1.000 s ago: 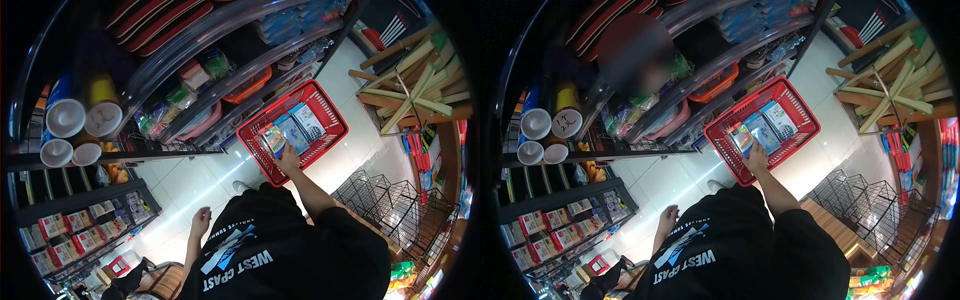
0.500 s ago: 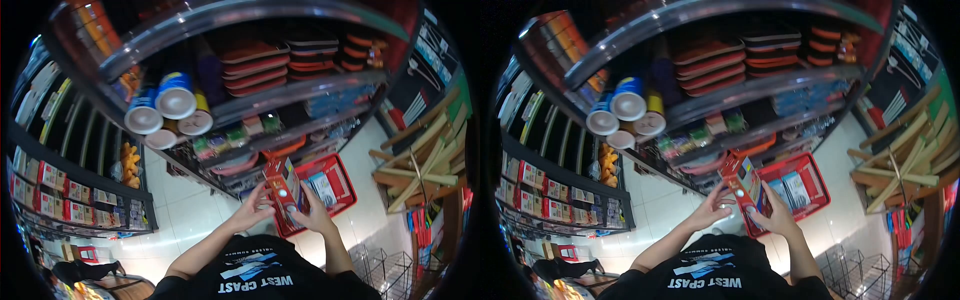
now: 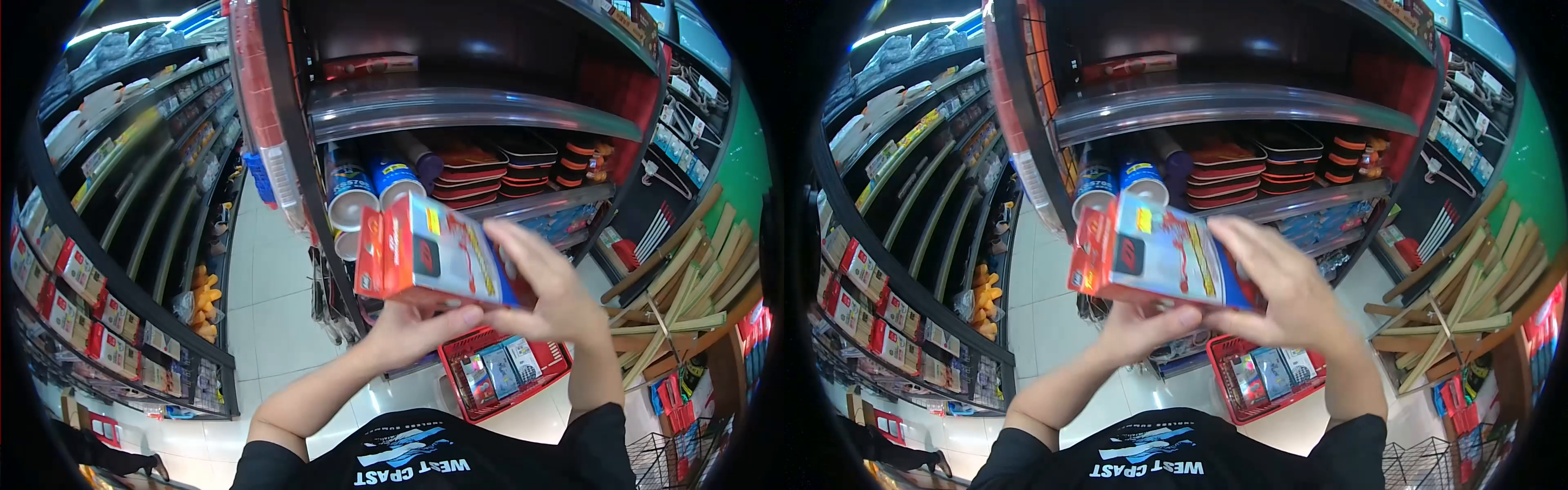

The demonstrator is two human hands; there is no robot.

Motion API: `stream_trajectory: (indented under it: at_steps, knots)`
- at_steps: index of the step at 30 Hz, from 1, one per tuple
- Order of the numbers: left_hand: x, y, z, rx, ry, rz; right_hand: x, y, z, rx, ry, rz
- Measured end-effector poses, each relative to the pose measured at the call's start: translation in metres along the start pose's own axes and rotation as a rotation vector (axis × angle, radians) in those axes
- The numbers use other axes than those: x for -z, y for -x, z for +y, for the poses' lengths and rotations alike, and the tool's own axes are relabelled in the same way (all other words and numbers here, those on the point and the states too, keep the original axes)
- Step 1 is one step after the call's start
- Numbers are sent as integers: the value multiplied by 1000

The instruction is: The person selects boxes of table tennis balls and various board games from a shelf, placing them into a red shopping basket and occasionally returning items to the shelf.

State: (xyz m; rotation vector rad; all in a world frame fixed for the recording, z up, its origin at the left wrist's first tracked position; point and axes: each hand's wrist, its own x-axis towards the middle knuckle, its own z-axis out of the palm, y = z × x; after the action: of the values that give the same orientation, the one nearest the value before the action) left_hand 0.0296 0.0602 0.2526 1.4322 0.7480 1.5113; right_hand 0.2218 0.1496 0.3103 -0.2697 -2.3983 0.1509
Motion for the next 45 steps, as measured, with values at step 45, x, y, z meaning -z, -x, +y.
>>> stream_trajectory:
  at_steps: [45]
  knots:
    - [129,-21,14,-702,-1169,315,-52,-397,224,-59,527,-408]
